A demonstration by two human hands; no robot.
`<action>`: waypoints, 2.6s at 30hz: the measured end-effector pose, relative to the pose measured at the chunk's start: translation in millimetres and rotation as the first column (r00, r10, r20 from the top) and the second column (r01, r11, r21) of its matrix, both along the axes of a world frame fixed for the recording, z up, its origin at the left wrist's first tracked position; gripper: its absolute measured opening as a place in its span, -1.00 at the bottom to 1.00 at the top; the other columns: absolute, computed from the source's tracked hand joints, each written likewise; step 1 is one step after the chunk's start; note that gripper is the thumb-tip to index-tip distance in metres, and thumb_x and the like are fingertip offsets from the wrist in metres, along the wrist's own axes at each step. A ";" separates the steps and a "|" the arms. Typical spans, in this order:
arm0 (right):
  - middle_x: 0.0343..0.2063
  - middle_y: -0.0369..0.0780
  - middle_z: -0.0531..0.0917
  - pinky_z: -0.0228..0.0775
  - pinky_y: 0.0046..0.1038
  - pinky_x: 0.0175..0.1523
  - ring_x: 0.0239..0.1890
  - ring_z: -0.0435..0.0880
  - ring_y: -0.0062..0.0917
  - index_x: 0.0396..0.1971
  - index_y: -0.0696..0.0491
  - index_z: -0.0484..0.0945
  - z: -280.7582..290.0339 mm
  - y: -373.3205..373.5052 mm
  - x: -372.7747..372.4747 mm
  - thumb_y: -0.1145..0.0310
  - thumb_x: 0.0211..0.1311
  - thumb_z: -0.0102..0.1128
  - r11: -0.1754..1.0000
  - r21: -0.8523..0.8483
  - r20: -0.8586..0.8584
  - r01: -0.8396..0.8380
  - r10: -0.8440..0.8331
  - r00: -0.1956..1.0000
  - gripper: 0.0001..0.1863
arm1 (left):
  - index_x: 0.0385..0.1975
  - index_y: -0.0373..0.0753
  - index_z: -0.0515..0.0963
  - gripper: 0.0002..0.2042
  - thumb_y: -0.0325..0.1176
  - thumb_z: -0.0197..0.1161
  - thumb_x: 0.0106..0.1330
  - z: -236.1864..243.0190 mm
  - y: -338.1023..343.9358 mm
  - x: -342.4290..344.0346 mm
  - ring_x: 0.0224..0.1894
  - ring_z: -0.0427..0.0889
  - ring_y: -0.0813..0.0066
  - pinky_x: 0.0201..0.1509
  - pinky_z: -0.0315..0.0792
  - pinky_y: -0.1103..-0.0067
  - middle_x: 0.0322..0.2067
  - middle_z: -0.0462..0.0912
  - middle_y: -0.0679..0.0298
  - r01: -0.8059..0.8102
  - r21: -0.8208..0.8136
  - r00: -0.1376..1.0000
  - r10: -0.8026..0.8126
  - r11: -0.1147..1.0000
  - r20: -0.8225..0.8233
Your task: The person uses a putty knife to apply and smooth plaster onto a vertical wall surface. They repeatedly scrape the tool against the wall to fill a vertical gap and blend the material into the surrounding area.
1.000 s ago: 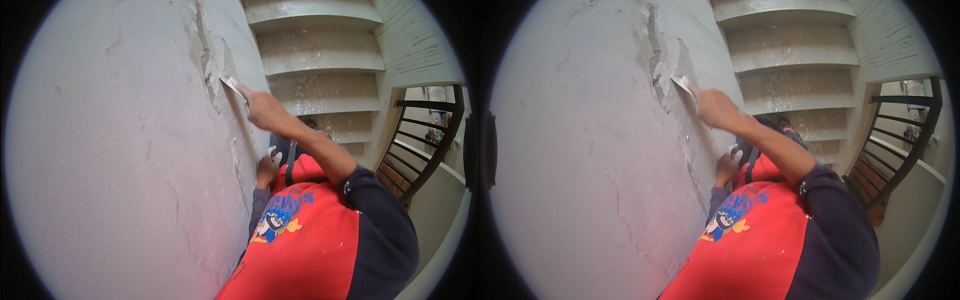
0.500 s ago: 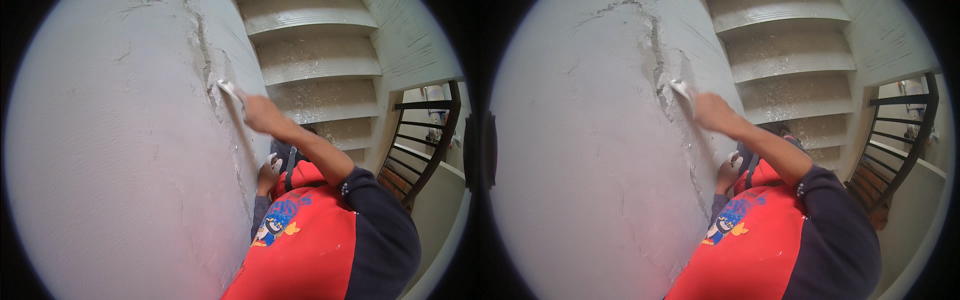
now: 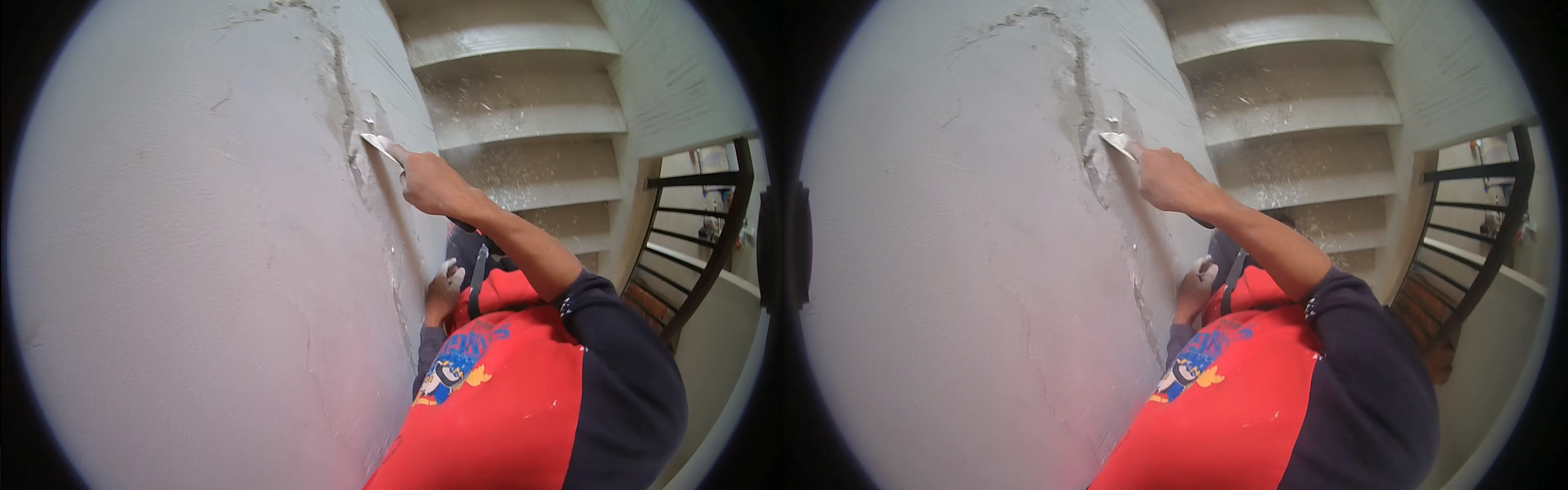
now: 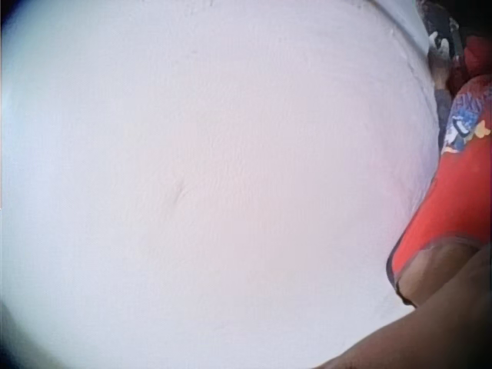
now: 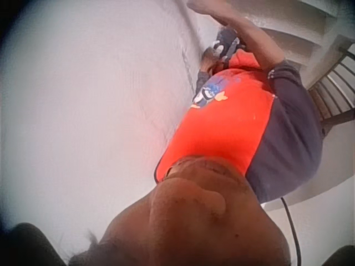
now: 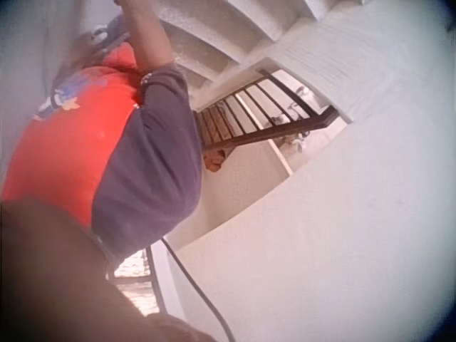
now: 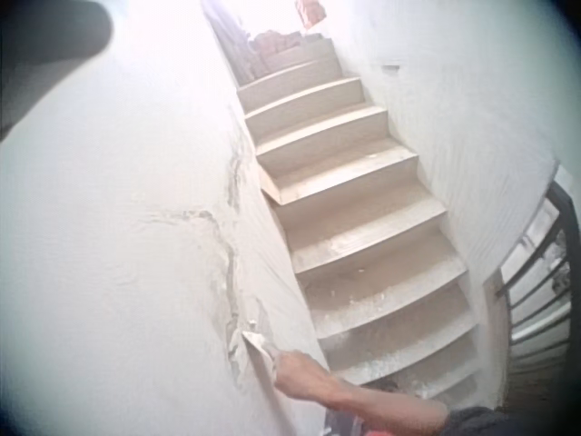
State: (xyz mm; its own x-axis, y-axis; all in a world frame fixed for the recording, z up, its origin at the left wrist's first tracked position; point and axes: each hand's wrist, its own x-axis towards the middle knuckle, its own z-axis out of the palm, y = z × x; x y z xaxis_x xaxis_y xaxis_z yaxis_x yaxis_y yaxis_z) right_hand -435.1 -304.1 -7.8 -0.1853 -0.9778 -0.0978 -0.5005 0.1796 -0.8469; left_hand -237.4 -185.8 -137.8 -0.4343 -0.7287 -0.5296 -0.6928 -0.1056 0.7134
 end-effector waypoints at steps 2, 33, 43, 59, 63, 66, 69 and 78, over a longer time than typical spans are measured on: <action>-0.33 0.20 0.58 0.40 -0.10 -0.07 -0.21 0.60 0.00 0.27 -0.01 0.21 -1.9 -17.3 -14.4 0.59 -0.01 -0.10 0.997 0.067 0.027 0.047 -0.049 0.998 -0.30 | 0.10 -0.31 0.40 -0.55 -0.15 0.11 0.31 2.6 -6.2 -6.8 -0.01 0.58 0.19 0.08 0.40 0.44 -0.05 0.56 -0.06 -0.010 0.064 0.999 0.007 0.998 0.043; -0.35 0.12 0.61 0.45 -0.08 -0.11 -0.21 0.62 -0.02 0.23 -0.01 0.25 6.7 -16.9 -23.8 0.54 0.03 -0.06 0.987 0.161 -0.024 -0.021 0.025 0.999 -0.36 | 0.08 -0.27 0.40 -0.57 -0.14 0.15 0.32 -1.7 -7.6 -3.5 -0.15 0.62 0.21 -0.01 0.45 0.44 -0.15 0.59 -0.02 -0.047 0.017 0.999 0.048 0.999 -0.005; -0.40 0.18 0.58 0.41 -0.12 -0.15 -0.29 0.60 0.01 0.25 0.05 0.22 -3.9 -28.0 -21.6 0.57 -0.02 -0.05 0.995 0.093 -0.089 0.026 -0.017 0.996 -0.31 | 0.09 -0.29 0.39 -0.56 -0.14 0.12 0.33 -6.0 -1.2 -4.5 -0.09 0.63 0.19 -0.02 0.47 0.43 -0.11 0.59 -0.05 -0.014 0.030 1.000 0.014 0.999 0.005; -0.40 0.15 0.59 0.42 -0.19 -0.20 -0.34 0.60 -0.03 0.30 0.05 0.13 -29.9 -46.4 -23.1 0.39 0.19 0.02 0.971 -0.176 0.032 0.159 -0.156 0.987 -0.36 | 0.06 -0.33 0.41 -0.56 -0.16 0.18 0.29 -0.2 -18.0 -4.7 -0.12 0.63 0.19 -0.03 0.47 0.43 -0.14 0.60 -0.06 -0.017 -0.028 1.000 0.017 0.999 0.013; -0.35 0.15 0.61 0.43 -0.18 -0.12 -0.27 0.61 -0.03 0.35 0.01 0.04 8.9 -18.8 -29.1 0.39 0.12 0.00 0.993 0.070 0.305 0.091 -0.108 0.946 -0.27 | 0.06 -0.32 0.40 -0.56 -0.16 0.18 0.29 -3.7 -13.8 -2.1 -0.11 0.63 0.17 -0.03 0.47 0.41 -0.15 0.60 -0.06 0.036 -0.069 0.998 -0.032 0.997 0.050; -0.37 0.15 0.60 0.45 -0.22 -0.15 -0.31 0.62 -0.05 0.34 -0.06 0.08 18.9 -12.3 -32.3 0.44 0.08 -0.02 0.996 0.088 0.384 -0.001 -0.033 0.923 -0.26 | 0.07 -0.31 0.40 -0.56 -0.16 0.18 0.29 -0.1 -14.9 -1.7 -0.11 0.63 0.16 -0.02 0.47 0.42 -0.16 0.61 -0.06 0.016 -0.043 1.000 -0.016 0.999 0.014; -0.36 0.16 0.60 0.45 -0.21 -0.14 -0.30 0.62 -0.05 0.33 -0.10 0.13 -1.6 -17.1 -31.6 0.47 0.06 -0.07 0.999 0.013 0.180 0.030 -0.031 0.983 -0.28 | 0.08 -0.31 0.40 -0.54 -0.13 0.15 0.30 8.2 -12.3 -8.6 -0.09 0.62 0.16 0.00 0.45 0.42 -0.14 0.60 -0.06 0.004 0.002 1.000 -0.004 1.000 -0.011; -0.39 0.18 0.58 0.39 -0.13 -0.11 -0.28 0.59 0.02 0.29 -0.07 0.18 -27.0 -42.1 -34.6 0.52 0.09 -0.12 0.988 0.058 0.113 0.140 -0.146 0.983 -0.34 | 0.06 -0.32 0.42 -0.57 -0.16 0.18 0.31 -1.0 -5.8 -8.0 -0.16 0.62 0.26 -0.03 0.45 0.45 -0.20 0.62 0.01 -0.015 0.015 0.999 0.016 1.000 -0.032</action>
